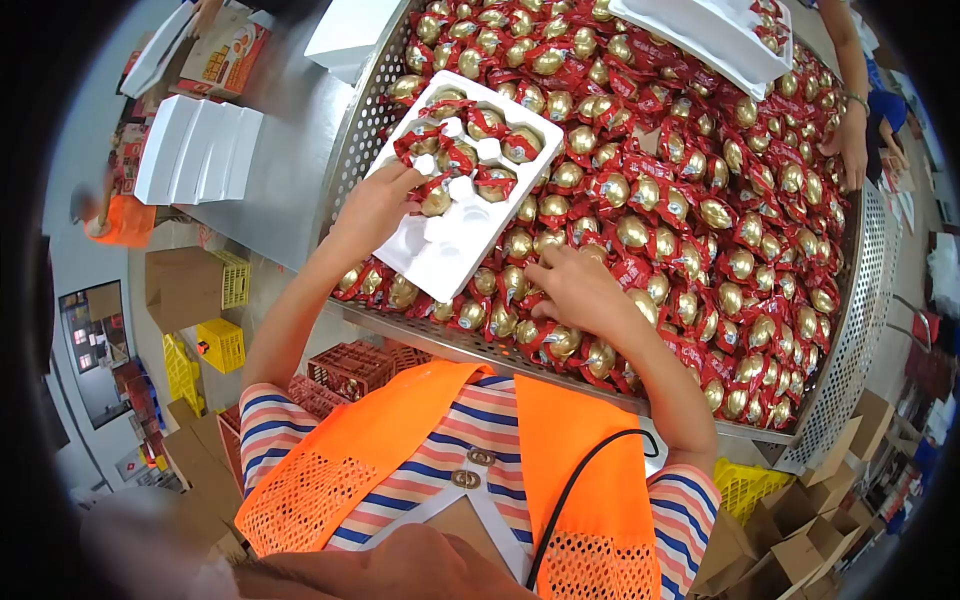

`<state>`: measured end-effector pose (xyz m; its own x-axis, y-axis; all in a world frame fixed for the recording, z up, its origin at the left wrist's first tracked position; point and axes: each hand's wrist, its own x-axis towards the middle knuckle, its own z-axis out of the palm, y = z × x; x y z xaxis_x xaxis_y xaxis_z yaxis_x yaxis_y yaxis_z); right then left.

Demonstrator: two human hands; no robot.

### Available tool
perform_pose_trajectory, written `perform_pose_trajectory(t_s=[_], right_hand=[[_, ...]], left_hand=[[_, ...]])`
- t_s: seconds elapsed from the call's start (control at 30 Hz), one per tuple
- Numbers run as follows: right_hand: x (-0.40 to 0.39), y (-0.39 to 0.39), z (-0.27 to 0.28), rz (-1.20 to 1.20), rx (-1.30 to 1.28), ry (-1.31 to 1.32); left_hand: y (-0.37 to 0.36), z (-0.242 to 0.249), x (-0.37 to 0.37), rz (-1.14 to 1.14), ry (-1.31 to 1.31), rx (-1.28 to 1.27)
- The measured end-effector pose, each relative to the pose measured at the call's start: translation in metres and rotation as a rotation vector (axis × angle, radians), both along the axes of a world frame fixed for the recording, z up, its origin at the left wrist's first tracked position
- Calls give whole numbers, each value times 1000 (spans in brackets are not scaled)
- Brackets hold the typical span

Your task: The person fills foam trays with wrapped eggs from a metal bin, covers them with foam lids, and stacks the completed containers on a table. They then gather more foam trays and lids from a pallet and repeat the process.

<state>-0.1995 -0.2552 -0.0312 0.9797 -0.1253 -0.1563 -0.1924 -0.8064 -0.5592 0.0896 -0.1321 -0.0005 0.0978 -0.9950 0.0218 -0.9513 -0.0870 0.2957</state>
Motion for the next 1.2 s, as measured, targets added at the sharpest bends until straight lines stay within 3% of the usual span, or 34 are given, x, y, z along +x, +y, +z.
perform_pose_trajectory(t_s=[0.23, 0.33, 0.43, 0.5, 0.57, 0.6, 0.7, 0.8, 1.0, 1.1, 1.17, 1.2], right_hand=[[16, 12, -13, 45, -258, 257], [20, 2, -8, 68, -139, 297], [6, -18, -7, -108, 136, 40], [2, -33, -1, -228, 446, -25], [2, -33, 15, -404, 893, -193], [3, -32, 34, -542, 1139, -151], [-1, -38, 14, -525, 1739, -354], [-1, -31, 13, -425, 1720, -559], [-2, -29, 27, -613, 1754, -564], [-1, -27, 33, -740, 1734, -562], [-1, -26, 36, -754, 1621, -558], [-1, -25, 42, -746, 1558, -548]], left_hand=[[8, -11, 2, -206, -277, -47], [7, -9, 5, -138, -186, 22], [2, 8, 2, -8, 116, 54], [2, 5, -2, -23, 5, 71], [1, 1, -7, -52, -83, 47], [2, -3, -7, -72, -119, 13], [6, -15, -12, -138, -282, -83], [7, -15, -12, -142, -299, -126], [10, -6, -11, -18, -111, -23], [2, 14, -38, 114, -135, -249], [0, 16, -61, 37, -69, -371], [0, 7, -76, 4, -15, -298]])
